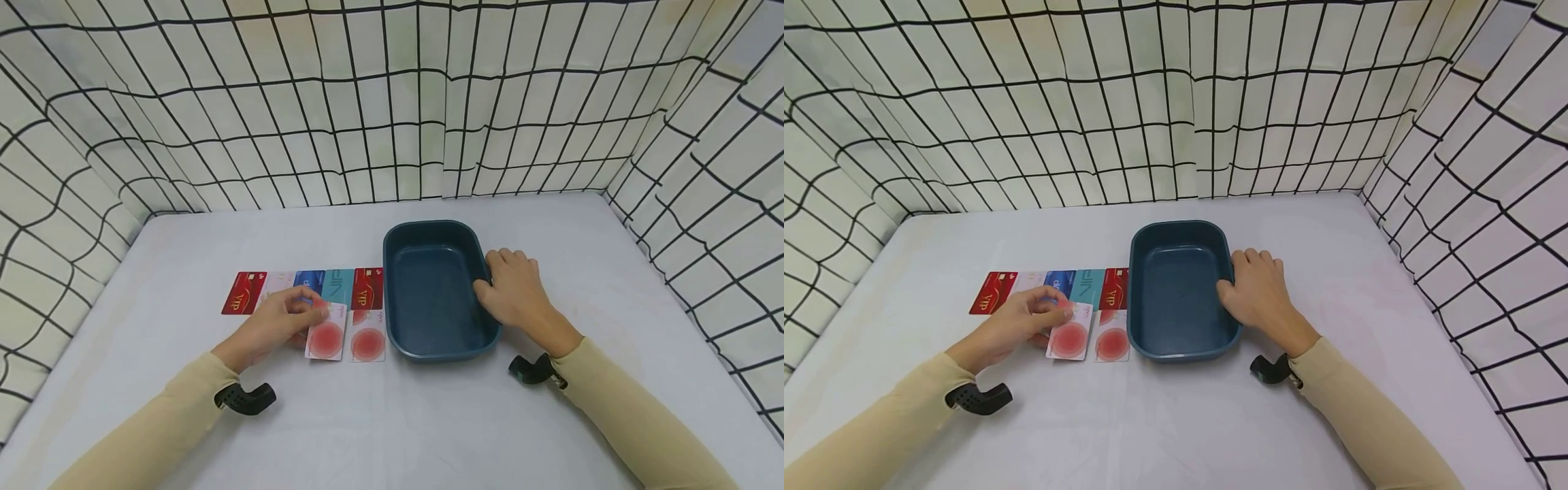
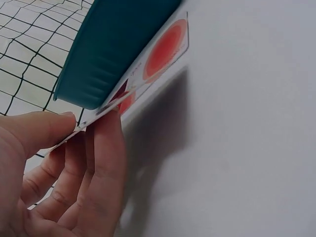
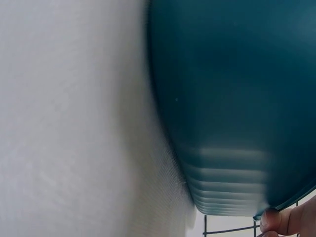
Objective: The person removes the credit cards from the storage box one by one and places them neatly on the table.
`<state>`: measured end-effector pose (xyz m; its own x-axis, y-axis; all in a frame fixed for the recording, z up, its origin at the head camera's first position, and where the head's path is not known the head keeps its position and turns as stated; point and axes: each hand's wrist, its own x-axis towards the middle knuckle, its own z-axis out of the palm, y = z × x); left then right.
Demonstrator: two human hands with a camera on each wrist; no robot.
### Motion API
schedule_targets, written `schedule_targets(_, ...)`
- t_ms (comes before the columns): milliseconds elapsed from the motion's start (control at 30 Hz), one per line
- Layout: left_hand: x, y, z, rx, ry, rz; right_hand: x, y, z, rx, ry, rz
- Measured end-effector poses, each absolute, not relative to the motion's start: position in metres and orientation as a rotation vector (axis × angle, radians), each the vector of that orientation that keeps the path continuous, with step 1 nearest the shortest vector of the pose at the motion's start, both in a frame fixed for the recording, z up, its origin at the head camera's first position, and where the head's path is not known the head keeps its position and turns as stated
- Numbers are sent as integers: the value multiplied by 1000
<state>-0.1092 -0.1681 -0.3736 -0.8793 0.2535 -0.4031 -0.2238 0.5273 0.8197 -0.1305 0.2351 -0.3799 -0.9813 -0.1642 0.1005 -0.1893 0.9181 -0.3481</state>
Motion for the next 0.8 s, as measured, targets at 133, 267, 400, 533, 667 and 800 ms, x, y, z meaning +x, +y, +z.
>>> schedule_targets(133,-106,-168,-376,28,2287,1312,-130,235,-381,278,-3011,544)
schedule_targets(267,-105,-168,-378,40,2292,1303,-130,235,-380,280,-3008,550)
schedule_targets(400,-105,-170,-379,52,2302,1292,-131,235,-379,279,-3013,547)
schedule_targets(533,-106,-171,-379,56,2303,1291,-131,235,-378,276,-3021,538)
schedule_targets(667,-105,-171,-379,43,2327,1261,-131,235,-378,274,-3019,546)
schedule_targets(800,-103,-170,-378,51,2384,1186,-130,235,-378,274,-3018,554)
